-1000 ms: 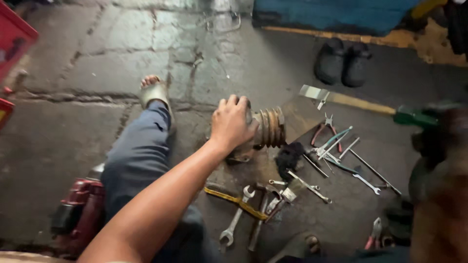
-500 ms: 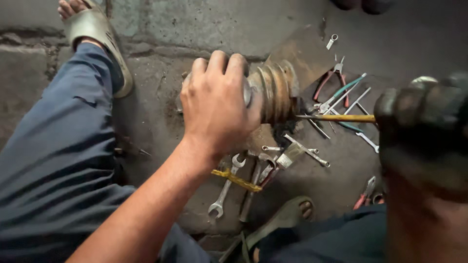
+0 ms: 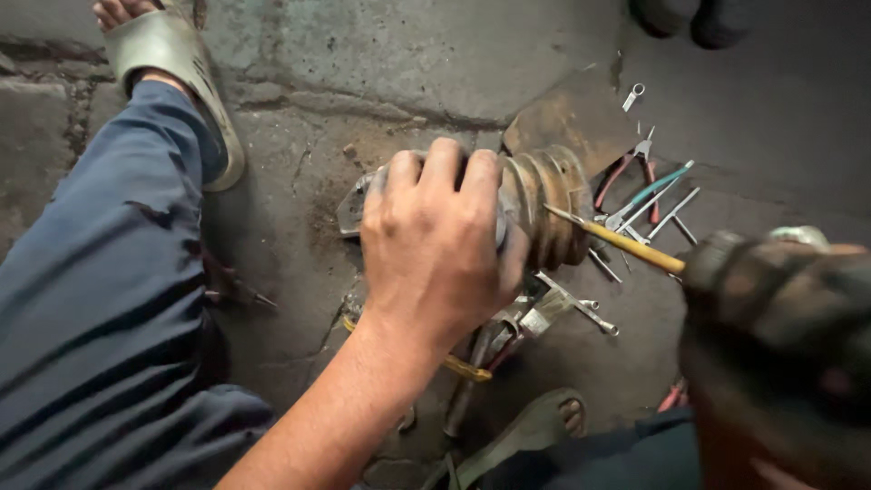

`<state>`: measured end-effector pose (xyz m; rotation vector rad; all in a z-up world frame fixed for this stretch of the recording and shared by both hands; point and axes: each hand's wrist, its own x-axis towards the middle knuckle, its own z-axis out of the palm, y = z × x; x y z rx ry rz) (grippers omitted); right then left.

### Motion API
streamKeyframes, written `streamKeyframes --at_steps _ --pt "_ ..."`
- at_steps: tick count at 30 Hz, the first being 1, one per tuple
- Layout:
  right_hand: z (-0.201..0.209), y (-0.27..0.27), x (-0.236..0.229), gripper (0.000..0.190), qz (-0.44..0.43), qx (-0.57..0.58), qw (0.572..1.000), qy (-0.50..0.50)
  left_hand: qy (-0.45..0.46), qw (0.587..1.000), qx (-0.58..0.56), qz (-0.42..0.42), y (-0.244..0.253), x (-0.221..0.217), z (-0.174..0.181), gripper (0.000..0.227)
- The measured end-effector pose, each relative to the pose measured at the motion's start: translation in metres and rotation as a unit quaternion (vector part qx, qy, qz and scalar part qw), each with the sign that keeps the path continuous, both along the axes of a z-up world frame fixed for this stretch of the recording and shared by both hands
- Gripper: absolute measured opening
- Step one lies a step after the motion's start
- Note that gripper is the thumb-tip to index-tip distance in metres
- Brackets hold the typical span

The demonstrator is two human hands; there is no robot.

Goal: The person sits on the floor and cleans a cylindrical mechanical part with a ribbed surface. They use a wire brush and a hammer to scrape and remove dirt and grime from the part's surface. Various tools are scattered on the floor around the workspace.

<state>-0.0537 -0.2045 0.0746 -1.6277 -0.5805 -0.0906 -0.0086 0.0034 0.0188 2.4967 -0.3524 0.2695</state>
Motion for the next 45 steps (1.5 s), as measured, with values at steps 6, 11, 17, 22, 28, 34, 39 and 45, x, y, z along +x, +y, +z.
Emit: streamKeyframes --at_steps 6,11,17,22,28,34,39,45 --pt "0.000 0.007 -0.001 0.029 0.021 -0.004 1.000 -0.005 -0.011 1.000 -0.002 0.004 0.000 0.001 0.001 0.039" --pt "-0.014 0.026 -0.006 0.038 -0.004 0.056 0.998 -0.010 -0.005 1.000 0.009 0.000 0.002 -0.003 -0.001 0.039" --pt "0.000 0.018 -0.001 0.041 0.038 -0.106 0.994 0.002 -0.012 1.000 0.006 0.001 0.001 -0.001 0.002 0.033" --pt "0.022 0.002 0.009 0.038 0.129 -0.129 0.983 0.023 -0.029 1.000 -0.003 0.001 0.002 0.000 0.003 0.037" --pt "-0.010 0.023 -0.020 0.045 -0.053 -0.033 0.996 0.072 -0.024 1.000 0.002 0.000 0.001 -0.001 -0.002 0.036" --pt "-0.025 0.033 -0.029 0.053 -0.143 -0.022 0.987 0.071 -0.024 1.000 -0.003 0.005 0.000 -0.003 0.000 0.035" --pt "-0.018 0.036 -0.023 0.057 -0.146 -0.011 0.987 0.073 -0.042 0.999 -0.007 0.007 0.001 0.001 0.002 0.033" --pt "0.009 0.018 -0.010 0.049 -0.009 -0.139 0.990 -0.005 -0.003 1.000 0.003 -0.015 0.004 0.000 0.005 0.040"
